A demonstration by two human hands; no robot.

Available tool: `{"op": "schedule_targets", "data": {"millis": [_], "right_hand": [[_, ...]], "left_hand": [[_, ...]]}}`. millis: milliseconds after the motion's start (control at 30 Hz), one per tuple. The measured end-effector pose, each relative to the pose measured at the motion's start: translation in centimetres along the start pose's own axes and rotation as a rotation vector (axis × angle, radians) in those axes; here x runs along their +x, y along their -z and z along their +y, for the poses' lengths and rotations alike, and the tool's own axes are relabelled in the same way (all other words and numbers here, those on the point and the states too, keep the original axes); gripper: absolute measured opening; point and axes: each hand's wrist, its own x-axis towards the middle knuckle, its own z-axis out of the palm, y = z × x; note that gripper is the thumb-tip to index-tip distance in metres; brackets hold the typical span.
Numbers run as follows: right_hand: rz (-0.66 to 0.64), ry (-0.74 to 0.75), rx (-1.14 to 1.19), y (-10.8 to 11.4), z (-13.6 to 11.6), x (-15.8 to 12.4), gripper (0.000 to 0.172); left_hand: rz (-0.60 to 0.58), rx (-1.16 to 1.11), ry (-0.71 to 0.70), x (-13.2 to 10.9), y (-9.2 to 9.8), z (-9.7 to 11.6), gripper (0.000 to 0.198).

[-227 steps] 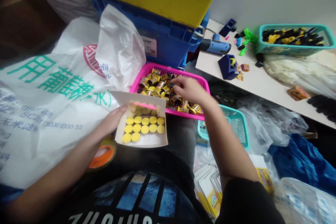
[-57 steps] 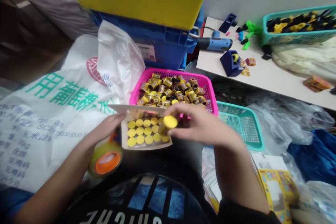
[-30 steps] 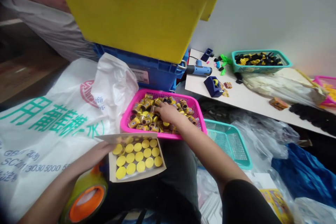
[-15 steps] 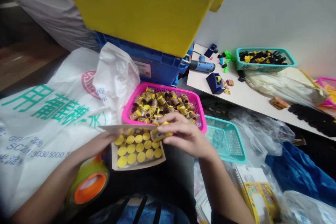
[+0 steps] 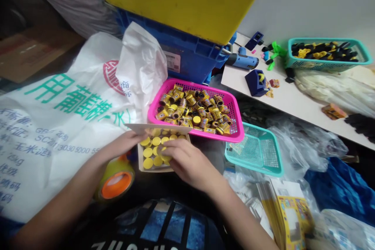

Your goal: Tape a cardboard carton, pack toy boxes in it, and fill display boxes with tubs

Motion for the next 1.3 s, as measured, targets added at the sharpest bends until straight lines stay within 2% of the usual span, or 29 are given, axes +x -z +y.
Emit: {"op": "schedule_targets", "data": {"millis": [33,100,233,333,400,433,500,567,600,633,667,700,733,767,800,867,967,1067,1133,1200,1300], "right_hand": [[-0.046,-0.032,-0.069,-0.9,0.1,0.7,0.023],[-0.145,-0.101,-0.201,-2.8,0.8,2.2,0.019],[-0.35,-0.22,-0.368,-6.3,2.5,4.3,0.036],[-0.374,-0.27,-0.416,-7.2,2.4,4.4,0.037],[-0.267,-0.201,-0.444,-6.3,1.4,4.0,0.032],[-0.171,-0.142,-0.433,-5.2,0.8,3.7,0.026],[0.112,-0.053,-0.346,-2.3,-0.1,3.4,0.014],[0.422,-0.143,-0.25,1.1,0.5,3.7,0.019],[0.51,-0.261,-0.239,2.6,1.5,4.2,0.024],[0.515,-0.414,-0.263,3.7,3.0,4.9,0.028],[0.394,-0.553,-0.296,4.5,4.8,5.7,0.029],[0.202,-0.651,-0.336,4.9,6.8,6.5,0.024],[-0.016,-0.692,-0.368,5.0,8.8,7.4,0.016],[-0.175,-0.704,-0.407,4.8,10.5,8.2,0.016],[-0.268,-0.704,-0.453,4.4,11.8,9.0,0.019],[-0.292,-0.698,-0.56,3.5,13.3,10.5,0.024],[-0.242,-0.774,-0.668,2.0,13.4,12.1,0.034],[-0.206,-0.902,-0.618,0.3,13.2,13.2,0.04],[-0.188,-0.918,-0.551,-0.4,13.4,13.7,0.04],[-0.193,-0.885,-0.483,-0.1,13.5,13.9,0.038],[-0.173,-0.797,-0.324,2.7,12.4,12.8,0.028]], "left_hand": [[-0.005,0.016,-0.02,0.1,0.0,-0.2,0.057],[-0.006,0.042,-0.057,0.3,-0.1,-0.6,0.057],[0.017,0.087,-0.098,0.5,-0.2,-0.8,0.054],[0.05,0.081,-0.081,0.5,-0.3,-0.5,0.059],[0.082,0.07,-0.03,0.4,-0.4,0.0,0.063],[0.086,0.052,0.007,0.4,-0.5,0.2,0.064],[0.082,-0.01,0.082,0.3,-0.6,0.7,0.066],[0.079,-0.056,0.12,0.2,-0.7,1.1,0.066],[0.081,-0.064,0.122,0.2,-0.7,1.2,0.065],[0.085,-0.062,0.125,0.2,-0.7,1.3,0.064],[0.083,-0.055,0.135,0.1,-0.7,1.4,0.062],[0.077,-0.045,0.148,0.1,-0.7,1.5,0.06],[0.077,-0.034,0.158,0.1,-0.7,1.5,0.059],[0.078,-0.027,0.162,0.1,-0.7,1.5,0.058],[0.083,-0.026,0.16,0.1,-0.7,1.6,0.057],[0.092,-0.043,0.142,0.1,-0.7,1.7,0.058],[0.093,-0.064,0.121,0.2,-0.8,1.7,0.058],[0.091,-0.073,0.106,0.2,-0.8,1.7,0.06],[0.082,-0.085,0.121,0.1,-0.8,1.8,0.063],[0.087,-0.098,0.139,0.1,-0.8,1.7,0.067],[0.109,-0.109,0.136,0.0,-0.8,1.7,0.069]]}}
